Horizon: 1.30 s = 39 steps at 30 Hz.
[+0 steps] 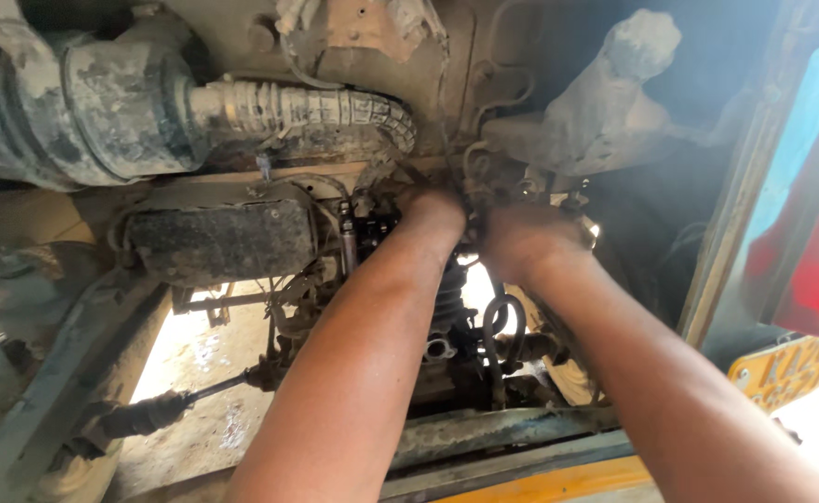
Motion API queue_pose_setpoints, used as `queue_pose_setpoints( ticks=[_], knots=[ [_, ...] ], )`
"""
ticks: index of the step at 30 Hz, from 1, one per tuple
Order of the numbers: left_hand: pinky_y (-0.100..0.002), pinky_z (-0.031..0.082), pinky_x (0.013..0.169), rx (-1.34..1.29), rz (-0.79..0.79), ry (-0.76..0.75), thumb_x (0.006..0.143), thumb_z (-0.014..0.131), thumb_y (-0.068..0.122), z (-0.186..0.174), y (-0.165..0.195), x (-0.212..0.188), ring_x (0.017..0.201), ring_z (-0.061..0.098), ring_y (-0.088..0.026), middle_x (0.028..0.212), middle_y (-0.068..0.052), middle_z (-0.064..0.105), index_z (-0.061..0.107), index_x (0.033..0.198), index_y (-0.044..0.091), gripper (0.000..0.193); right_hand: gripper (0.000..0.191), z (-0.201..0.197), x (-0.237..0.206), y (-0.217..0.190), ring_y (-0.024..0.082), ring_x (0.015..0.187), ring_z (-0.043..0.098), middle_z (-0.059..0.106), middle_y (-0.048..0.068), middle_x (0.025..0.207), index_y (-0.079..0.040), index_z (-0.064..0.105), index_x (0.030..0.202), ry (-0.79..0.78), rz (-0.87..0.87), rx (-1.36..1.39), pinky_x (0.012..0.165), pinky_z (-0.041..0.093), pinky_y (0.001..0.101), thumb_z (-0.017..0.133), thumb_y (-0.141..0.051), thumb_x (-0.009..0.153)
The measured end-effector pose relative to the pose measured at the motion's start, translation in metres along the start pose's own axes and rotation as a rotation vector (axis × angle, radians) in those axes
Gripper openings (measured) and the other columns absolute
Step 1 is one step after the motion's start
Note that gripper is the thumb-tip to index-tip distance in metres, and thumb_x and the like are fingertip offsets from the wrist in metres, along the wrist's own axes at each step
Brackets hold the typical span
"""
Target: The person works under a raised vehicle, using a wrench to loosen and remove bolts from the engine area. They wipe the engine surface with a cloth and continue to manipulate engine components with both hands.
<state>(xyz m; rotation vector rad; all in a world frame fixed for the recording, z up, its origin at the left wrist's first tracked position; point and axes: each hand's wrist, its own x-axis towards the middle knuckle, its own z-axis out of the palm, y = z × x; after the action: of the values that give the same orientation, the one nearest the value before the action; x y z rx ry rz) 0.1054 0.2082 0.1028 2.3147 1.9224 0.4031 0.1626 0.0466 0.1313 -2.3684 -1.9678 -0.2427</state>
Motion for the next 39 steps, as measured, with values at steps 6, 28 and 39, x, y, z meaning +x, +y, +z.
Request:
queue_pose_setpoints(
  ticks=[6,28,39],
  knots=[
    [-0.047,0.048,0.105,0.003,0.025,-0.014,0.096,0.061,0.027,-0.001,0.000,-0.003,0.130,0.060,-0.031,0.139,-0.013,0.064,0.069,0.129,0.012,0.037,0.035,0.001,-0.010,-0.003,0.038,0.110,0.072,0.073,0.020,0.117,-0.009,0.076,0.115,0.053,0.072,0.056,0.093,0.058,0.0476,0.057,-0.031,0.095],
    [-0.047,0.048,0.105,0.015,0.115,-0.058,0.097,0.060,0.028,-0.001,-0.003,-0.007,0.131,0.060,-0.030,0.140,-0.012,0.064,0.069,0.130,0.013,0.038,0.052,0.035,0.042,0.036,0.044,0.104,0.070,0.074,0.023,0.105,-0.011,0.080,0.102,0.223,-0.029,-0.080,0.098,0.052,0.0529,0.050,-0.051,0.095],
    [-0.047,0.048,0.106,0.029,0.134,-0.053,0.097,0.059,0.029,-0.003,-0.003,-0.006,0.131,0.060,-0.030,0.141,-0.011,0.063,0.069,0.131,0.013,0.038,0.046,0.069,0.094,0.054,0.039,0.090,0.073,0.076,0.022,0.092,-0.007,0.078,0.084,0.402,-0.175,0.102,0.085,0.056,0.0508,0.063,-0.049,0.092]
  ],
)
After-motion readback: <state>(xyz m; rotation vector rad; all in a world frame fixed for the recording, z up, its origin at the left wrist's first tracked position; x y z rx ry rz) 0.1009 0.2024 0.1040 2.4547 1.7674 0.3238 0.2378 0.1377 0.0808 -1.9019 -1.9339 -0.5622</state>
